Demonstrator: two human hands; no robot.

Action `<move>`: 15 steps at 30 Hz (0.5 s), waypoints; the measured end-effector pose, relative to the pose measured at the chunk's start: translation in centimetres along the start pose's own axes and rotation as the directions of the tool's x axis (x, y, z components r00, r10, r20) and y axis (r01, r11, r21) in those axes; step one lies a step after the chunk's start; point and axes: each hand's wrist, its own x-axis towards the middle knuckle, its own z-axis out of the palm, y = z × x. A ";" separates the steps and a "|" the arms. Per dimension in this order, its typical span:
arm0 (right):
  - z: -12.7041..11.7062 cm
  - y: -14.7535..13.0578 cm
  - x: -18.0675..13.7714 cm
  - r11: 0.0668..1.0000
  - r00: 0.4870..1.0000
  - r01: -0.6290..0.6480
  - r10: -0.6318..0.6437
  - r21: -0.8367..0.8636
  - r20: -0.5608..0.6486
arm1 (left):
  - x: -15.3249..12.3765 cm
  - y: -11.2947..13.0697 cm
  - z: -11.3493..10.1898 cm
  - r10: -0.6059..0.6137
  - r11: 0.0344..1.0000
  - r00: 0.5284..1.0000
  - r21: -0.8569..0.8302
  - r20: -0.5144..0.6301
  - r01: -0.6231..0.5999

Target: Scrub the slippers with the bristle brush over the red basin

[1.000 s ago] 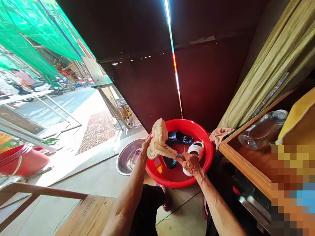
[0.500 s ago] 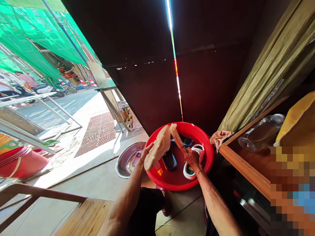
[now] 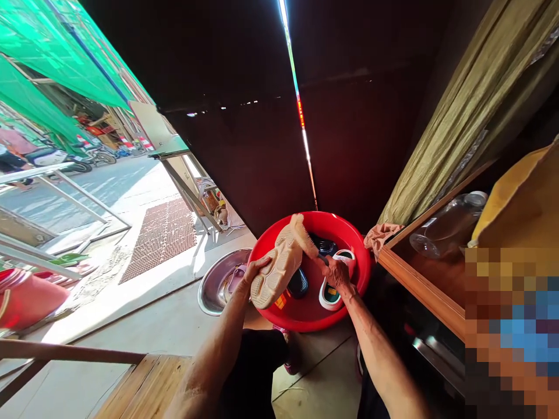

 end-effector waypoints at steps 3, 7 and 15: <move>-0.4 0.3 0.2 0.995 0.997 -0.081 0.082 0.056 -0.011 | -0.1 0.3 0.6 -0.056 0.998 0.997 -0.012 0.045 0.057; -1.1 1.5 0.3 0.992 1.000 -0.025 0.026 0.124 -0.010 | -1.0 0.6 1.0 -0.003 1.000 0.982 0.021 0.188 -0.001; -3.1 3.1 -0.5 0.992 0.980 -0.123 0.126 -0.028 0.153 | -0.9 1.3 0.4 0.195 0.744 0.942 0.585 0.273 -0.323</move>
